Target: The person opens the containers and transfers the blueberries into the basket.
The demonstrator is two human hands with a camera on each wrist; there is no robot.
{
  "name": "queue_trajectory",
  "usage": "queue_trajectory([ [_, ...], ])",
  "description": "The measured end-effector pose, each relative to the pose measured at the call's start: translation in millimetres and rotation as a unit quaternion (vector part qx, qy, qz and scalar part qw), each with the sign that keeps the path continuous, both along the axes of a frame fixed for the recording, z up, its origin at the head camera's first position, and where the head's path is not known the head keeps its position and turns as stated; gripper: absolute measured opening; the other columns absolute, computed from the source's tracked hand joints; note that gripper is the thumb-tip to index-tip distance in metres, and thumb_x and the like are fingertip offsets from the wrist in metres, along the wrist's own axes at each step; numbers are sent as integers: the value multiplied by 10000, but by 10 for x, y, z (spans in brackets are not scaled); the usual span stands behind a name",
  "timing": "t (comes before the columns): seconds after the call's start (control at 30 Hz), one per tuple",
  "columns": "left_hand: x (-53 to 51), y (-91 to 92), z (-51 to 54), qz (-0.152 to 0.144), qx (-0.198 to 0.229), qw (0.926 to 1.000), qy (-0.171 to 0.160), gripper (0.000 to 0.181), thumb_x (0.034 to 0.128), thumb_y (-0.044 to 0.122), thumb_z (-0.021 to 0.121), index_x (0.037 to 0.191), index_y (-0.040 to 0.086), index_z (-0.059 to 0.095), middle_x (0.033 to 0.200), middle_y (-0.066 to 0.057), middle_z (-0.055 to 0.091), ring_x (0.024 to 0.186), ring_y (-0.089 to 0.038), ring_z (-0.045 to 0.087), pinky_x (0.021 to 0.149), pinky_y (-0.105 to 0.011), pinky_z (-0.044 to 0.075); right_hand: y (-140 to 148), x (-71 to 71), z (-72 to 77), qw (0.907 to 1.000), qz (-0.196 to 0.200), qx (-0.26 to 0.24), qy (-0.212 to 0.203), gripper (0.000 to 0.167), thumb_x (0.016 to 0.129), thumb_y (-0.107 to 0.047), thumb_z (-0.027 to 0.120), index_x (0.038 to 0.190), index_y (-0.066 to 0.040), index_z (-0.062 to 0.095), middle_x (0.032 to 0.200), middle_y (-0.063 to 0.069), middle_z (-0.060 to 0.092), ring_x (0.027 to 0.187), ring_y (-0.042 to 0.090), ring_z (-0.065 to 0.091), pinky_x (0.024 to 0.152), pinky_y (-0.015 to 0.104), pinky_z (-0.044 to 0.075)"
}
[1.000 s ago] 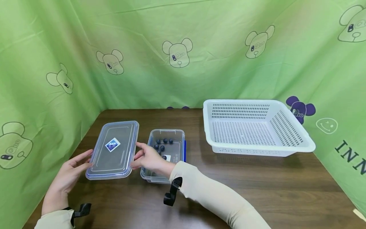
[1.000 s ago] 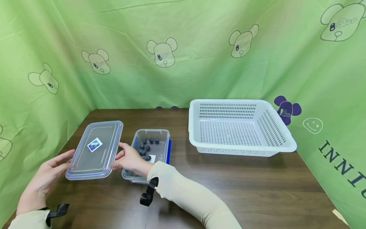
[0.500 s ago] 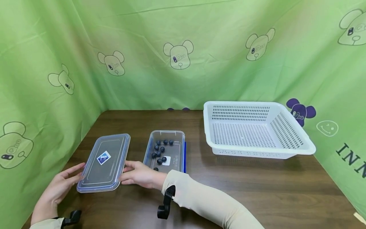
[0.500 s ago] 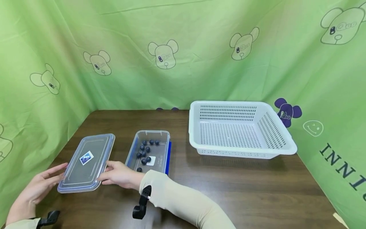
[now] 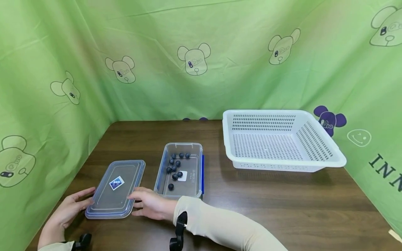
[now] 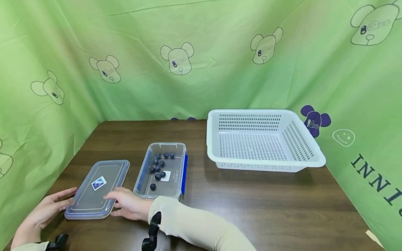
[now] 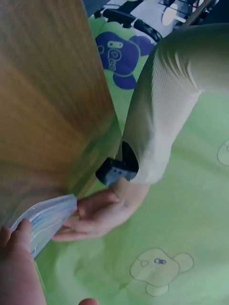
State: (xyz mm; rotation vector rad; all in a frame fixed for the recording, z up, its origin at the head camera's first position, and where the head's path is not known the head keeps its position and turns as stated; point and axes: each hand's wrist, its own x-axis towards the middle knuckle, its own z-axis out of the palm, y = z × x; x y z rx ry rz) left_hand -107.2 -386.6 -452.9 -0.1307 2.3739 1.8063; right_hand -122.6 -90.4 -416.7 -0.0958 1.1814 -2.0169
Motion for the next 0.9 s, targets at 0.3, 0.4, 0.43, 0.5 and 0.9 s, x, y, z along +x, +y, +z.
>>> queue_trajectory([
  [0.3, -100, 124, 99, 219, -1822, 9829, 135, 574, 851, -87, 661, 1323, -273, 393, 1178, -362, 611, 827, 123, 540, 725, -133, 491, 37, -25, -49, 9997, 239, -15, 68, 643, 941, -117, 473, 1484, 87, 196, 1523, 373, 200, 1418, 528, 178, 1132, 620, 212],
  [0.4, -97, 142, 117, 241, -2058, 9781, 185, 562, 840, -95, 661, 1310, -273, 409, 1162, -364, 615, 816, 125, 526, 711, -131, 485, 54, -37, -19, 9993, 361, 35, 103, 654, 954, -133, 468, 1493, 92, 174, 1522, 397, 170, 1416, 533, 175, 1131, 612, 226],
  [0.43, -91, 151, 130, 241, -2172, 9756, 211, 561, 838, -88, 663, 1309, -268, 417, 1165, -362, 615, 820, 123, 520, 707, -133, 481, 59, -37, -4, 9991, 416, 35, 125, 668, 965, -136, 461, 1505, 97, 145, 1525, 405, 147, 1417, 538, 165, 1131, 610, 228],
  [0.5, -92, 176, 165, 243, -2395, 9702, 263, 554, 849, -64, 658, 1317, -252, 429, 1206, -369, 591, 872, 61, 538, 709, -129, 461, 78, -36, 35, 9987, 486, 25, 151, 677, 981, -136, 450, 1517, 101, 112, 1524, 420, 111, 1416, 548, 152, 1127, 607, 240],
  [0.9, -114, 779, 364, 435, -1160, 9876, 961, 563, 855, -27, 694, 1366, -144, 486, 1207, 28, 668, 962, 109, 523, 772, -132, 466, 565, -142, 373, 9903, 1227, 251, 600, 592, 1043, -191, 420, 1531, 38, 174, 1400, 349, 400, 1344, 505, 368, 1080, 549, 367],
])
